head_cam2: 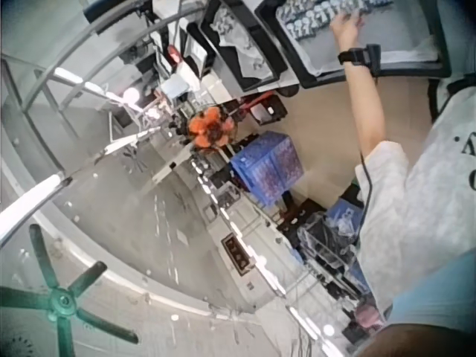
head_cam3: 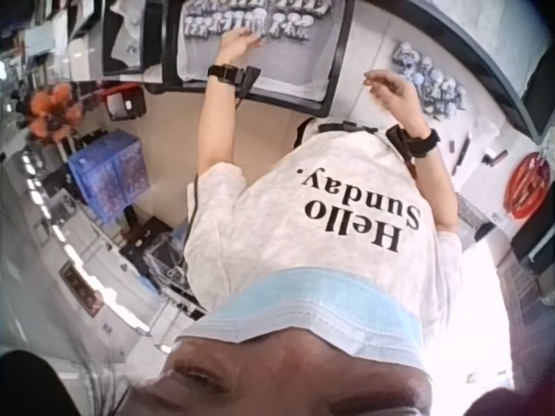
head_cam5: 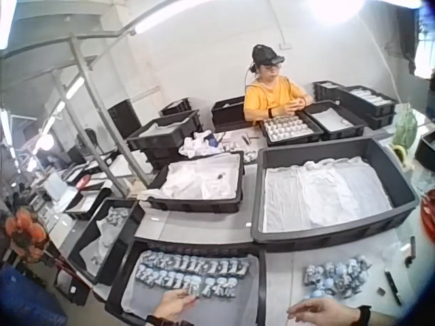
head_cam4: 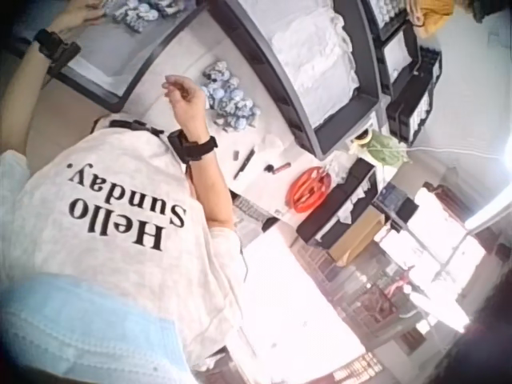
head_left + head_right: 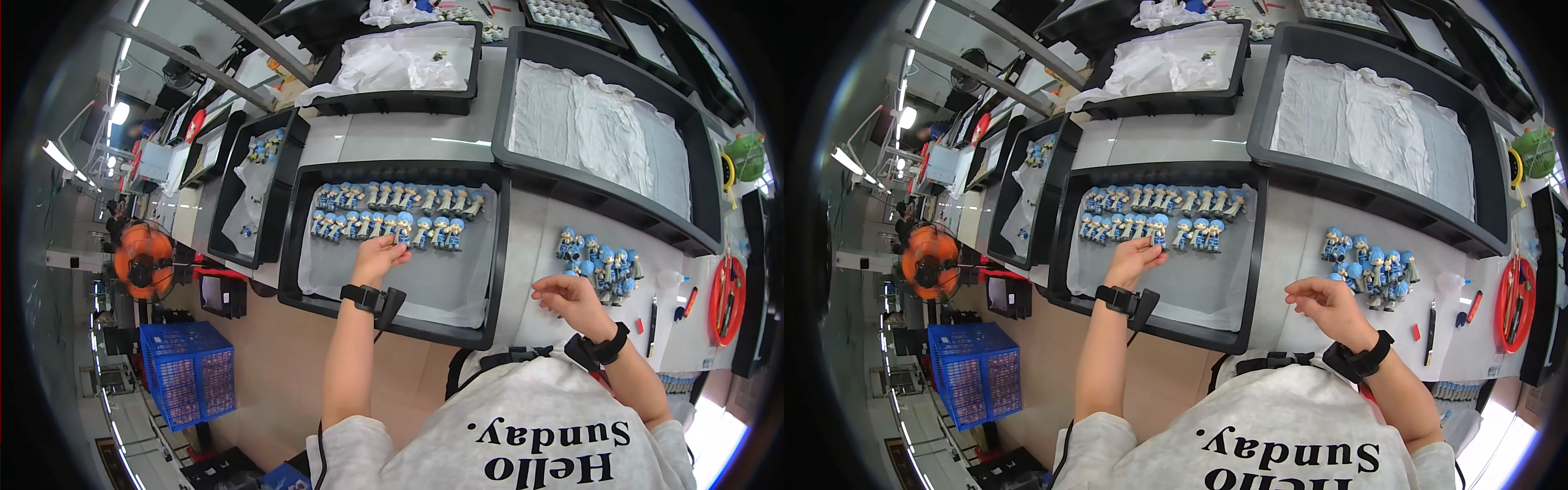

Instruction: The person assembles small blue and white miniature figures at a workbench. They pick up individual figures, apply glue from a small bottle to specific parts, and attach components by hand. Completed figures are placed into a black tray lined with white paper. The process is repeated for multiple figures throughout the clip.

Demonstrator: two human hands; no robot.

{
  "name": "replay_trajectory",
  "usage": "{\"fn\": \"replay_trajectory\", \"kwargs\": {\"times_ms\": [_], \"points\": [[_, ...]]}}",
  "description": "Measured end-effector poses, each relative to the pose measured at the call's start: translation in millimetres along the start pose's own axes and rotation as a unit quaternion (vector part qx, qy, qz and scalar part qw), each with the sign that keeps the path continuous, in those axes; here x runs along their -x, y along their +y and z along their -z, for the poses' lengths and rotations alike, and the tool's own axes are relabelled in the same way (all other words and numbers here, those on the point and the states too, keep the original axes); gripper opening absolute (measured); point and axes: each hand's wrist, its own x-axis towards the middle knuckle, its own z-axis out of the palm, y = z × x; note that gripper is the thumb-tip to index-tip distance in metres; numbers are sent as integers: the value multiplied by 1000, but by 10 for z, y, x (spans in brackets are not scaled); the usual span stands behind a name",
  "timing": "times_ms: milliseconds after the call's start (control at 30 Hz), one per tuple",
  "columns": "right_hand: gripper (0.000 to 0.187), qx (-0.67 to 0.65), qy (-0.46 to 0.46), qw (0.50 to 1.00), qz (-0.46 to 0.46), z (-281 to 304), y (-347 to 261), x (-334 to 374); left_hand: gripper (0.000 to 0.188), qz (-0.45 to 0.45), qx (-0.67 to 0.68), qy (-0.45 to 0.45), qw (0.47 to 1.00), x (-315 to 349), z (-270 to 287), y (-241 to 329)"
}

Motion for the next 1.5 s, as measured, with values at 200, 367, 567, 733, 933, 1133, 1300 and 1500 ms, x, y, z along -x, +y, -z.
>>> {"fn": "replay_trajectory", "kwargs": {"times_ms": [200,367,567,733,933,1133,1300,1500], "points": [[21,2,-7,1000,-8,-64,-17,-52,17,10,64,-69,995,211,-13,90],[21,0,-14,1000,-10,-78,-3,-63,17,3,59,-69,996,206,-23,72],[20,4,2,1000,-9,-11,64,-45,20,0,45,-59,997,203,-49,111],[20,-5,15,1000,-17,6,89,-35,21,8,40,-59,997,170,-68,117],[20,-4,17,1000,-19,15,104,-26,20,30,-15,-54,998,-14,-155,95],[21,-24,19,999,-18,45,79,-16,65,-44,-404,29,913,-233,-339,56],[21,-52,49,997,-9,149,163,-2,118,-22,-487,62,871,-151,-636,186],[21,-78,74,994,-6,232,222,81,125,7,-510,121,851,-237,-1042,111]]}}
